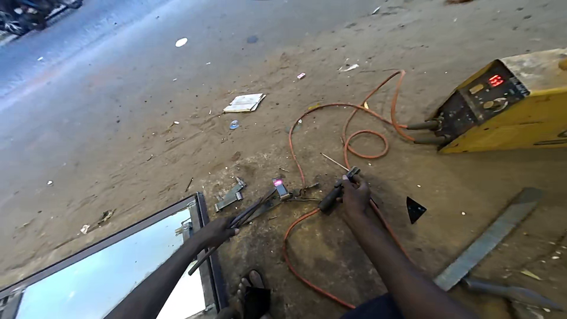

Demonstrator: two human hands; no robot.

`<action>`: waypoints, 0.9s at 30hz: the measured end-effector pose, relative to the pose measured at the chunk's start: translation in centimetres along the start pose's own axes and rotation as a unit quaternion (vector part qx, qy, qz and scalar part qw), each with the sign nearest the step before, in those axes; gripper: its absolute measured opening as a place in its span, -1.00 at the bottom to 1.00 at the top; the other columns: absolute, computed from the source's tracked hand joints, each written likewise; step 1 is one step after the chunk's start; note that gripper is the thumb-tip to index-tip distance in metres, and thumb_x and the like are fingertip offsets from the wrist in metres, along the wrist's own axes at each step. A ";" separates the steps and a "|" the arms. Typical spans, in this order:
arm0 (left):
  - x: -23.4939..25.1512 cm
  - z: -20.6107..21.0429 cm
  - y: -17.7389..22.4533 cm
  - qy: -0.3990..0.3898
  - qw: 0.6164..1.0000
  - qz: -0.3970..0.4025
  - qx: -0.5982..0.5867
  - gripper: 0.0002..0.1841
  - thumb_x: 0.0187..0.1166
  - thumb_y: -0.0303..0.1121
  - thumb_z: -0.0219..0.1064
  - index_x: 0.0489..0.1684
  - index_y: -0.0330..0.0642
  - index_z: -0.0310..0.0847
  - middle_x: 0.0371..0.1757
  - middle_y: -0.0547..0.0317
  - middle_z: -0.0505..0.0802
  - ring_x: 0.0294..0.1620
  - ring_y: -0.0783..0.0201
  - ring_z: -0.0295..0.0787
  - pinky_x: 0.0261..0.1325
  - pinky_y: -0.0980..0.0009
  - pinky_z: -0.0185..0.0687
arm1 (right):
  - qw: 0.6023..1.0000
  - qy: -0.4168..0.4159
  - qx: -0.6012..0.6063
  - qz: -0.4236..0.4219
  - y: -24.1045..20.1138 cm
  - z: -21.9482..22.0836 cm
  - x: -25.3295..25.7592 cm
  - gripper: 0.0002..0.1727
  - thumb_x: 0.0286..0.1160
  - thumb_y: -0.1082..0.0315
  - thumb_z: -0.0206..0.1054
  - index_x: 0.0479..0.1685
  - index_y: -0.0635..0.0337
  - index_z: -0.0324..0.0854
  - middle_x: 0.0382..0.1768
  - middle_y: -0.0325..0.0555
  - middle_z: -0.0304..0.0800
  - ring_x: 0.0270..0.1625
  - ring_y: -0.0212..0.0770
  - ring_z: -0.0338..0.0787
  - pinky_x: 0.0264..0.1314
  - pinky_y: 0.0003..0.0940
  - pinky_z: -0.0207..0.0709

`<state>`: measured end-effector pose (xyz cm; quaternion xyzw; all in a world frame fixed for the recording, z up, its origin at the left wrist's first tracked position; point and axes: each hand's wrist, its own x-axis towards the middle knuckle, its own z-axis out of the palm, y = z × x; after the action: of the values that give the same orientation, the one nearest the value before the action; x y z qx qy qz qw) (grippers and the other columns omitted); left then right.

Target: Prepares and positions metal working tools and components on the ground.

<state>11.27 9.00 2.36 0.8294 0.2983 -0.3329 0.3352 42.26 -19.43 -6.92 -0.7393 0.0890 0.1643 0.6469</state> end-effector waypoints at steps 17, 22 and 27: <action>-0.3 1.0 0.8 0.007 0.995 0.002 -0.101 -0.53 0.78 -0.03 0.21 0.58 0.02 0.43 -0.14 0.02 0.77 -0.34 0.18 0.74 -0.20 0.19 0.74 | 1.000 -0.001 -0.016 -0.005 0.3 -0.4 0.3 -0.42 0.64 -0.02 0.35 0.53 0.04 0.43 -0.02 0.08 0.77 -0.21 0.00 0.81 -0.22 0.07 0.72; -1.2 2.2 0.8 0.133 0.990 0.049 0.023 -0.45 0.76 0.00 0.21 0.72 0.13 0.35 0.00 -0.03 0.83 -0.03 0.03 0.80 0.17 -0.08 0.70 | 1.000 -0.010 0.009 -0.008 0.5 -0.5 0.2 -0.39 0.63 -0.05 0.34 0.57 0.02 0.39 0.02 0.07 0.75 -0.17 0.02 0.80 -0.21 0.08 0.71; -2.9 3.3 1.2 0.159 0.984 0.040 -0.072 -0.35 0.74 0.13 0.19 0.83 0.32 0.19 0.06 0.01 0.83 -0.01 0.08 0.80 0.19 -0.04 0.69 | 1.000 -0.004 -0.001 -0.012 0.5 -0.4 0.5 -0.40 0.64 -0.05 0.32 0.53 0.07 0.41 -0.01 0.08 0.75 -0.23 0.02 0.78 -0.23 0.11 0.71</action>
<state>9.26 5.01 3.14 0.8567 0.3378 -0.1609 0.3550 42.59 -19.86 -7.47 -0.7405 0.0768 0.1596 0.6482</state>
